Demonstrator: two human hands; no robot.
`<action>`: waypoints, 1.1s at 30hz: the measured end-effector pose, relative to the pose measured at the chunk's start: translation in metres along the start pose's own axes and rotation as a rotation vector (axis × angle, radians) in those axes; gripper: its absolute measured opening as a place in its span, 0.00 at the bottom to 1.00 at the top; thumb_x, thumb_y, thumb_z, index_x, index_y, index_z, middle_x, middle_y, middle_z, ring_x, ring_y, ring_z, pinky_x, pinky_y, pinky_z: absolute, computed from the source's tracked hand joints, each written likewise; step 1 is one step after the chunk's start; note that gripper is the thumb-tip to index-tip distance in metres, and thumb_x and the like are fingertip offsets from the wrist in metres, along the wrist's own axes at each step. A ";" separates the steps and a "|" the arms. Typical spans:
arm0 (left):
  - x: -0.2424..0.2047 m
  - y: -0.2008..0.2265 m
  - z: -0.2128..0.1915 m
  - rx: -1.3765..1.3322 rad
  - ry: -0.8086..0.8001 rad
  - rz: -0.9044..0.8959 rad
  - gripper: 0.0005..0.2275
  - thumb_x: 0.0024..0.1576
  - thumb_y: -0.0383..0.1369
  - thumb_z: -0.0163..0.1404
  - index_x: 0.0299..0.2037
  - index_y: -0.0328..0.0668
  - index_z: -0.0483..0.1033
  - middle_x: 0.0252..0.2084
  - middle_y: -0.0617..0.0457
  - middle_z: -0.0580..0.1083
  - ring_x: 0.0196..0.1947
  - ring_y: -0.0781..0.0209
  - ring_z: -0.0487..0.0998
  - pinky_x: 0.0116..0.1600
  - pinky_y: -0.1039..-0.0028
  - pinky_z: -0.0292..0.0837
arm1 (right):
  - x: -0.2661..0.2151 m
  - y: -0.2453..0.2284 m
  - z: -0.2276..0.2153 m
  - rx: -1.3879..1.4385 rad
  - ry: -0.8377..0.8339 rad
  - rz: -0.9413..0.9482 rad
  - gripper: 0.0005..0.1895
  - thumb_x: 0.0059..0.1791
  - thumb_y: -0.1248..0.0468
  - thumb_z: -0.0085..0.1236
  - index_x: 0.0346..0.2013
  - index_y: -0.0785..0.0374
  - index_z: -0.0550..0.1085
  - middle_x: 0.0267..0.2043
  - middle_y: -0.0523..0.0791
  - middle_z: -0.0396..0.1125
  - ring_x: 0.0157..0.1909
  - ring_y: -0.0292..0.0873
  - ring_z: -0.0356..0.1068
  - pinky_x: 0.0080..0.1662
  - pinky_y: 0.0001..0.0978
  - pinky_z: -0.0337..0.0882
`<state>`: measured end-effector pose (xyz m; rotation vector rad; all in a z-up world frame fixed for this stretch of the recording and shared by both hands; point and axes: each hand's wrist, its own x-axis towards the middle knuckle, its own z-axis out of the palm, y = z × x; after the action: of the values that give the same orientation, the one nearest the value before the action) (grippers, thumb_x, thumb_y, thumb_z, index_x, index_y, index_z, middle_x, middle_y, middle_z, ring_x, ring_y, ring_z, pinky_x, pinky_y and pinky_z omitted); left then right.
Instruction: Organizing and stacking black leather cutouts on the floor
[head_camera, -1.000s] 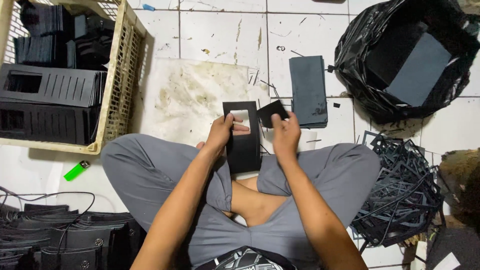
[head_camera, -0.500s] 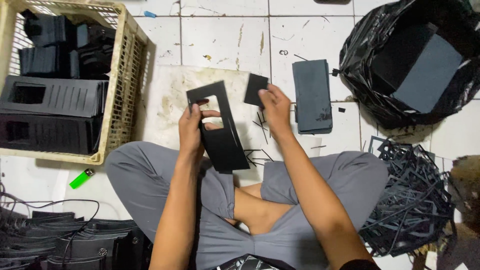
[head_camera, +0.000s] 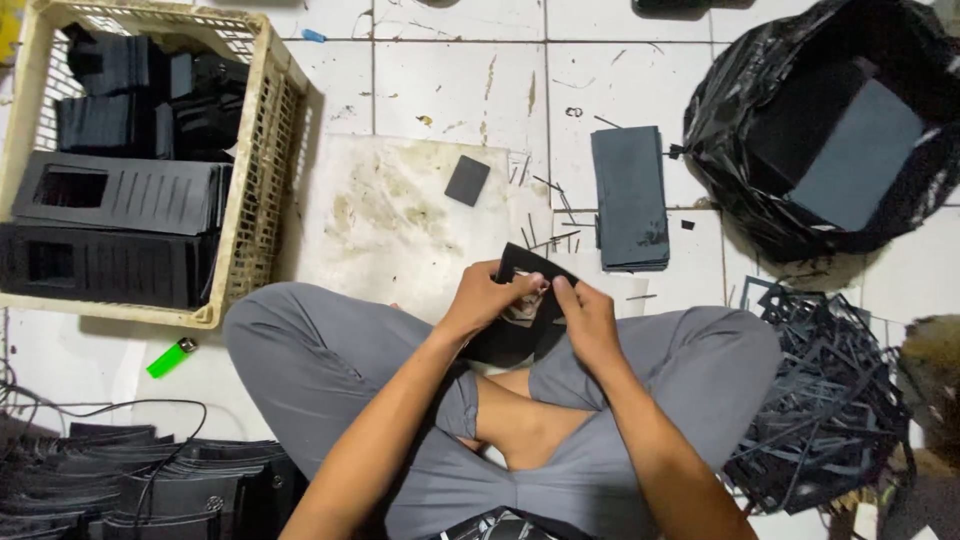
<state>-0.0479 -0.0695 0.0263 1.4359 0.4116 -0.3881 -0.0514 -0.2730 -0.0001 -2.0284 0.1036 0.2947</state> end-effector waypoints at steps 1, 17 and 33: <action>-0.003 0.001 0.003 -0.002 -0.007 0.001 0.12 0.50 0.40 0.65 0.32 0.38 0.82 0.22 0.45 0.79 0.22 0.59 0.82 0.27 0.77 0.77 | -0.005 -0.011 -0.004 -0.003 0.006 0.002 0.29 0.57 0.47 0.54 0.16 0.61 0.70 0.13 0.44 0.62 0.22 0.40 0.60 0.30 0.31 0.60; -0.009 -0.011 -0.001 -0.043 0.060 0.090 0.14 0.49 0.41 0.68 0.30 0.38 0.82 0.23 0.49 0.79 0.22 0.64 0.78 0.31 0.79 0.71 | -0.009 -0.040 0.005 0.042 0.023 -0.287 0.19 0.57 0.52 0.54 0.26 0.57 0.78 0.25 0.41 0.71 0.34 0.42 0.70 0.40 0.35 0.71; -0.009 -0.007 0.002 -0.193 -0.071 0.141 0.08 0.55 0.30 0.63 0.31 0.31 0.81 0.25 0.46 0.78 0.26 0.62 0.80 0.33 0.71 0.80 | 0.003 -0.036 0.023 0.829 -0.036 0.363 0.11 0.53 0.54 0.59 0.35 0.57 0.79 0.26 0.44 0.70 0.27 0.43 0.76 0.32 0.36 0.80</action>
<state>-0.0593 -0.0724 0.0245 1.2512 0.2807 -0.2772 -0.0445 -0.2359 0.0207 -1.1712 0.4897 0.4289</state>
